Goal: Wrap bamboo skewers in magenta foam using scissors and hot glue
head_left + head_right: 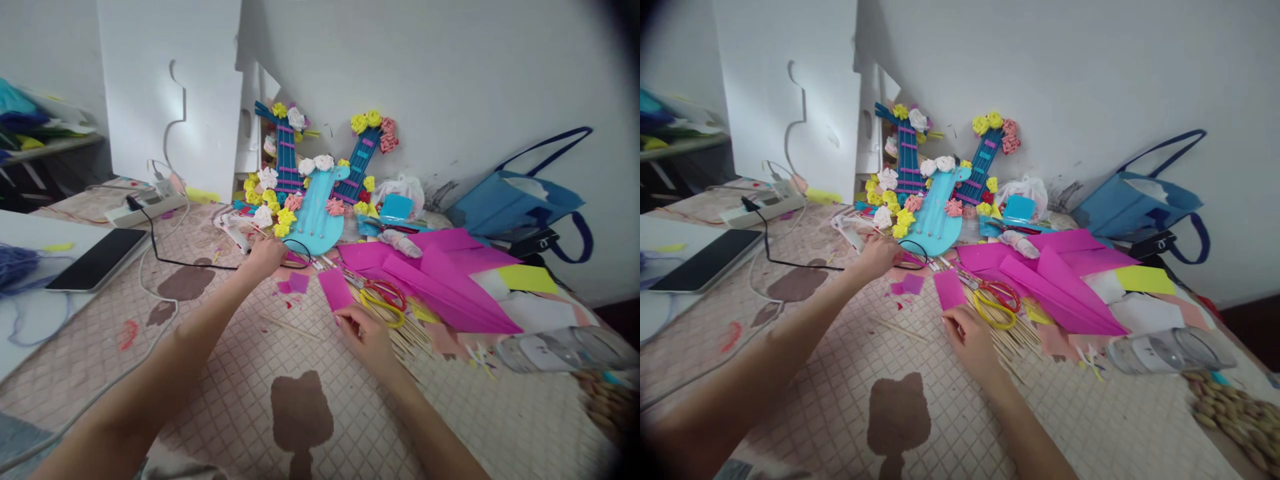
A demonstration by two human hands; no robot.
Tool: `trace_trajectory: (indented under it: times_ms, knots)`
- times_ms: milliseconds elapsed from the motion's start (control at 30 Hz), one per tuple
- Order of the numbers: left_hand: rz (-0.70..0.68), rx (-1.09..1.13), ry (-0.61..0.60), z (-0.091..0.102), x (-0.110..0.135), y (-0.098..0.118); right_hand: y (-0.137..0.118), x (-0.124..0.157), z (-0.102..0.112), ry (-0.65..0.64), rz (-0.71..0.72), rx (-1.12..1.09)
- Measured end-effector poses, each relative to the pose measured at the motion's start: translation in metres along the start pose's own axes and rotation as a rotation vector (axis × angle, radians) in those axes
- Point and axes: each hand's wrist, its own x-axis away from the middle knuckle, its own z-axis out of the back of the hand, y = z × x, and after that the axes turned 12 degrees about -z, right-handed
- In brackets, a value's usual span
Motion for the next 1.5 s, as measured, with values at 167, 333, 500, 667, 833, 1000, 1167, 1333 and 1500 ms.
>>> trace_trajectory:
  times_ms: [167,333,500,667,833,1000,1167,1333,1500]
  knots:
    - [-0.027,0.210,0.107,0.006,0.007,0.001,0.000,0.001,0.000,-0.005,0.007,-0.002]
    - [0.085,0.563,0.320,0.005,0.017,0.014,-0.002,0.001,-0.001,-0.007,0.014,-0.002]
    - [0.268,1.050,0.313,0.006,0.026,0.034,-0.004,0.001,-0.002,-0.008,0.012,-0.001]
    - [0.398,1.371,0.256,0.013,0.038,0.048,-0.010,0.007,-0.004,-0.110,0.031,0.017]
    - [0.459,1.489,0.225,0.019,0.048,0.058,-0.021,0.012,-0.020,-0.245,0.029,0.291]
    - [0.462,1.432,0.193,0.027,0.061,0.059,-0.026,0.011,-0.031,-0.233,0.007,0.411]
    - [0.387,1.064,0.219,0.031,0.079,0.049,-0.022,0.001,-0.029,-0.189,-0.007,0.377]
    - [0.428,1.022,0.249,0.035,0.090,0.043,-0.020,-0.035,-0.039,-0.136,-0.007,0.297]
    - [0.481,1.116,0.228,0.036,0.095,0.046,-0.033,-0.061,-0.054,-0.125,-0.033,0.105]
